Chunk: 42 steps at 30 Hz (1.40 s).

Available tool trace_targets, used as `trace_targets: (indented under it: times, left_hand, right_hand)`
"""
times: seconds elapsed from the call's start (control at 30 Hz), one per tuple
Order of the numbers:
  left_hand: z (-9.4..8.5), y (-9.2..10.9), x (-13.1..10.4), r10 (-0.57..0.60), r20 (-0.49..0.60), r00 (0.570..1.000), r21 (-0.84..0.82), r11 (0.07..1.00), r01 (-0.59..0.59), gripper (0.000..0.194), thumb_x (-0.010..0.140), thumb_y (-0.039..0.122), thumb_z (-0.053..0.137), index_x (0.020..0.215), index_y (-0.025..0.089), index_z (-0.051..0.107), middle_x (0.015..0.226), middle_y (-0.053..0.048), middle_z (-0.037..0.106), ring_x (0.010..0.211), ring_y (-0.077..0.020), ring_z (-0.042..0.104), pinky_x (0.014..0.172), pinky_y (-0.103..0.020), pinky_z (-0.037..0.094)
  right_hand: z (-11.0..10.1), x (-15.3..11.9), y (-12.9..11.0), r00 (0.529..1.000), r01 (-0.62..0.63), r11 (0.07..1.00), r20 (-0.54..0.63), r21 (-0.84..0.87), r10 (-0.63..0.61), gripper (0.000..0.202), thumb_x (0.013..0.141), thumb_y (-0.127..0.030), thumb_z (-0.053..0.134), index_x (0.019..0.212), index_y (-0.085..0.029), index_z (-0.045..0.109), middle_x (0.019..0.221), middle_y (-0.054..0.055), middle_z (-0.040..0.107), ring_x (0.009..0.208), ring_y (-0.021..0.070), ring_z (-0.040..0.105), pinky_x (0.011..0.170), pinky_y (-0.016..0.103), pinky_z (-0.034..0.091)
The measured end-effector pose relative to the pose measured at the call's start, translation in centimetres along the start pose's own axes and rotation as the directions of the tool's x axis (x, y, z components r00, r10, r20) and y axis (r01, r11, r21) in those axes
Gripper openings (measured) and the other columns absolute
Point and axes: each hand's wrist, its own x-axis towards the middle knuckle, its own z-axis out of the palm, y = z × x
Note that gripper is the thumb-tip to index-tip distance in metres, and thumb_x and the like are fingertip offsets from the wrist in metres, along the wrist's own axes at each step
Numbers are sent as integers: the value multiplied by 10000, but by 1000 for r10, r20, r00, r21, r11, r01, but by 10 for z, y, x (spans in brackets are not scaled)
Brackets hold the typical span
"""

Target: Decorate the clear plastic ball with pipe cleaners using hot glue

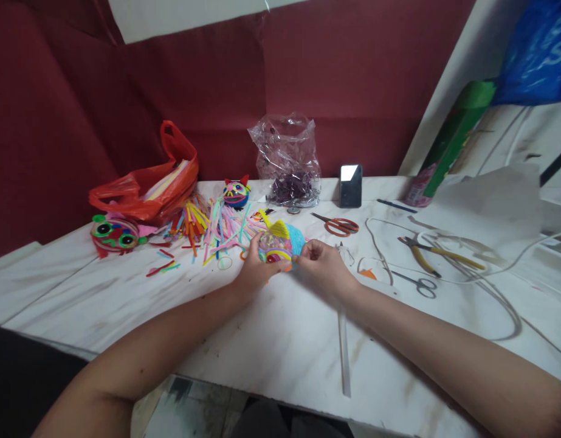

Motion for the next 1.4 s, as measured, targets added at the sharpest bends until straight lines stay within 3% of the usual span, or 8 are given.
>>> trace_targets:
  times: [0.23, 0.5, 0.77, 1.0, 1.13, 1.27, 1.4]
  left_hand:
    - [3, 3, -5, 47, -6, 999, 64, 997, -46, 1014, 520, 203, 830, 1387, 232, 305, 1288, -123, 525, 1127, -268, 558, 953, -403, 459]
    - [3, 8, -3, 190, -54, 980, 166, 970, -178, 1024, 512, 210, 832, 1390, 185, 305, 1363, -155, 463, 1251, -298, 468, 1040, -415, 386]
    - [1, 9, -3, 329, -56, 943, 221, 925, -309, 935, 504, 194, 837, 1330, 221, 399, 1396, -123, 458, 1318, -297, 409, 1091, -394, 334]
    - [3, 10, -4, 270, 13, 963, 139, 953, -270, 1025, 503, 191, 833, 1375, 205, 295, 1388, -145, 444, 1284, -295, 448, 1047, -400, 388]
    - [5, 13, -5, 271, -28, 962, 133, 955, -265, 977, 496, 161, 826, 1347, 211, 347, 1364, -128, 463, 1258, -283, 468, 1042, -381, 389]
    - [5, 16, -4, 170, -108, 980, 96, 982, -160, 928, 519, 132, 807, 1340, 220, 383, 1293, -115, 516, 1200, -269, 506, 1023, -386, 404]
    - [1, 10, 2, 69, -85, 994, -32, 997, -72, 930, 551, 158, 797, 1364, 262, 358, 1261, -103, 540, 1112, -249, 559, 959, -396, 458]
  right_hand:
    - [-2, 4, 10, 1000, 9, 998, 16, 58, -10, 222, 600, -356, 623, 583, -213, 454, 540, -67, 418, 524, 95, 363, 514, 239, 286]
    - [7, -4, 13, 998, 65, 998, -19, 11, -65, 185, 617, -331, 590, 579, -213, 453, 525, -62, 436, 519, 101, 387, 509, 241, 293]
    - [6, -8, 8, 1000, -30, 999, 7, -40, 30, 140, 629, -310, 553, 564, -186, 549, 521, -40, 497, 515, 106, 412, 513, 244, 323]
    - [6, -8, 8, 1000, -15, 999, 21, -48, 16, 143, 612, -315, 518, 530, -198, 508, 515, -46, 470, 524, 107, 402, 527, 247, 316]
    - [6, -7, 6, 1000, -19, 999, 20, -45, 20, 157, 619, -334, 529, 543, -197, 518, 526, -41, 488, 530, 112, 417, 545, 255, 332]
    - [6, -8, 2, 999, -6, 1000, 50, -9, 7, 251, 701, -409, 533, 587, -188, 564, 599, -2, 578, 601, 144, 508, 594, 272, 395]
    - [0, -5, 3, 997, 71, 997, -21, 39, -70, 291, 798, -431, 472, 677, -193, 588, 679, 22, 635, 702, 176, 576, 700, 306, 452]
